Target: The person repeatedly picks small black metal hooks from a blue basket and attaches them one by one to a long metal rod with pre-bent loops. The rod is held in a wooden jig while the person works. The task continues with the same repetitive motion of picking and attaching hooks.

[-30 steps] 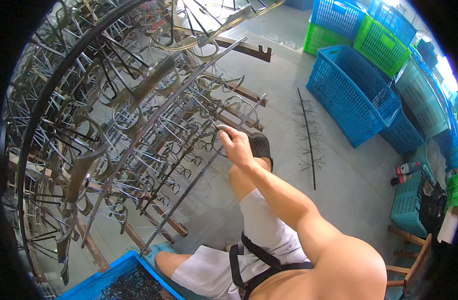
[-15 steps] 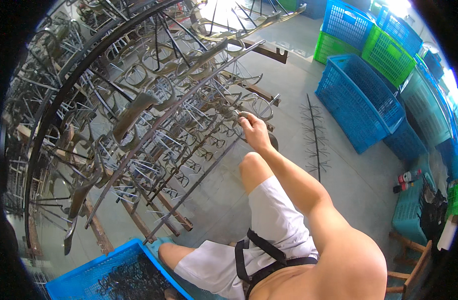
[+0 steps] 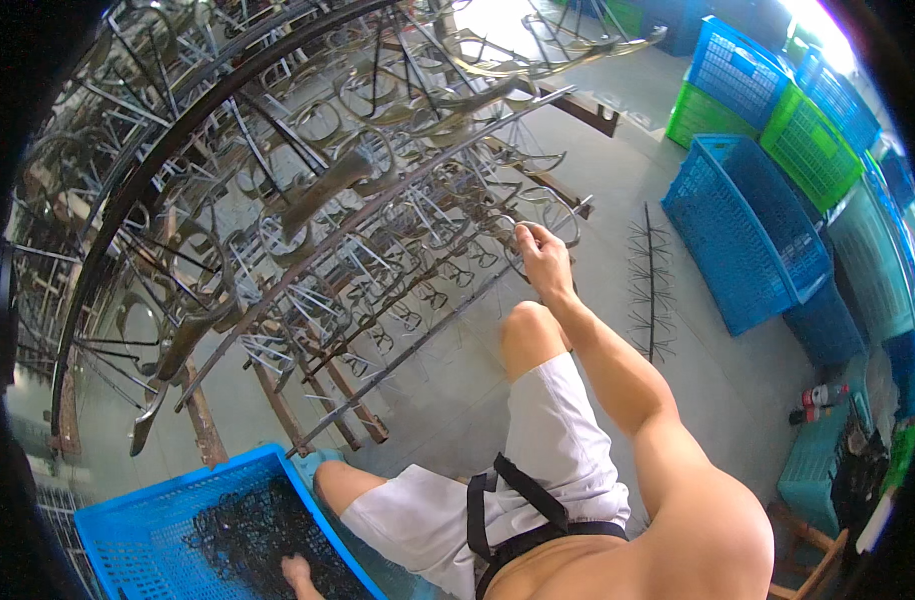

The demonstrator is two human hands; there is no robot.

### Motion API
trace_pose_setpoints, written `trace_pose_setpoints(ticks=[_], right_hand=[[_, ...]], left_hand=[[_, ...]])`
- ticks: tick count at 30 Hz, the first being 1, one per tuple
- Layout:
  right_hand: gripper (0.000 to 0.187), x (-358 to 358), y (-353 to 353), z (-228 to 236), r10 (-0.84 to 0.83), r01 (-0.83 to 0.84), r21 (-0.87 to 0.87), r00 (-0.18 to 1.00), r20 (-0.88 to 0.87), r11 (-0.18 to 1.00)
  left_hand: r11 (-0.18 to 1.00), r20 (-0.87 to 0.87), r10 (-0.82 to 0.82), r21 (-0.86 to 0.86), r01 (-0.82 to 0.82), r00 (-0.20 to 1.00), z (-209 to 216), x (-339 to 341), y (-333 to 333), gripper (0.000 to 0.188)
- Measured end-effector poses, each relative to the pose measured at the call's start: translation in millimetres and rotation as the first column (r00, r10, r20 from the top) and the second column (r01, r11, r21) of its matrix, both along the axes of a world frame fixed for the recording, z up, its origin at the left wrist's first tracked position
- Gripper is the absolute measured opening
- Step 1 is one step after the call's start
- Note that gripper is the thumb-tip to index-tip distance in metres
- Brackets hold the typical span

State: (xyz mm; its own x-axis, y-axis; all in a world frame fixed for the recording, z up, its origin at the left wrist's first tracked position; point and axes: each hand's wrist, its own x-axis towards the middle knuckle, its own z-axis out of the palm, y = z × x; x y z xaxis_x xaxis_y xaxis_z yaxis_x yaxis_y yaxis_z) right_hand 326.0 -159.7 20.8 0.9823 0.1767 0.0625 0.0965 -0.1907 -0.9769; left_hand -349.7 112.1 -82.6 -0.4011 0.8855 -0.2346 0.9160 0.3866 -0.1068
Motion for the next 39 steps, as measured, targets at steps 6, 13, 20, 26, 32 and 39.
trace_pose_setpoints(ticks=[6,13,20,26,32,39], right_hand=[[0.029,-15,9,3,-0.090,0.114,-0.093,0.968,0.234,0.989],[0.028,-31,28,-13,-0.125,0.142,-0.039,0.947,0.297,0.989],[0.030,-13,11,-9,-0.105,0.135,-0.076,0.945,0.310,0.988],[0.029,5,23,-18,-0.011,0.009,0.015,0.980,0.199,1.000],[0.037,-25,-15,-5,0.125,0.252,-0.546,0.818,0.561,0.799],[0.044,-259,51,69,0.837,-0.825,-0.240,0.417,0.355,0.512]], left_hand=[[0.964,0.665,0.158,0.055,-0.259,0.730,50,19,3,0.034],[0.856,0.933,-0.063,0.234,-0.461,0.355,48,22,-17,0.035],[0.826,0.948,-0.217,0.304,-0.474,0.231,62,53,-25,0.033],[0.673,0.871,-0.458,0.471,-0.571,0.179,123,80,-62,0.028],[0.656,0.877,-0.478,0.316,-0.685,-0.054,183,122,-73,0.017],[0.923,0.617,-0.267,-0.058,-0.381,-0.740,192,144,-115,0.019]])
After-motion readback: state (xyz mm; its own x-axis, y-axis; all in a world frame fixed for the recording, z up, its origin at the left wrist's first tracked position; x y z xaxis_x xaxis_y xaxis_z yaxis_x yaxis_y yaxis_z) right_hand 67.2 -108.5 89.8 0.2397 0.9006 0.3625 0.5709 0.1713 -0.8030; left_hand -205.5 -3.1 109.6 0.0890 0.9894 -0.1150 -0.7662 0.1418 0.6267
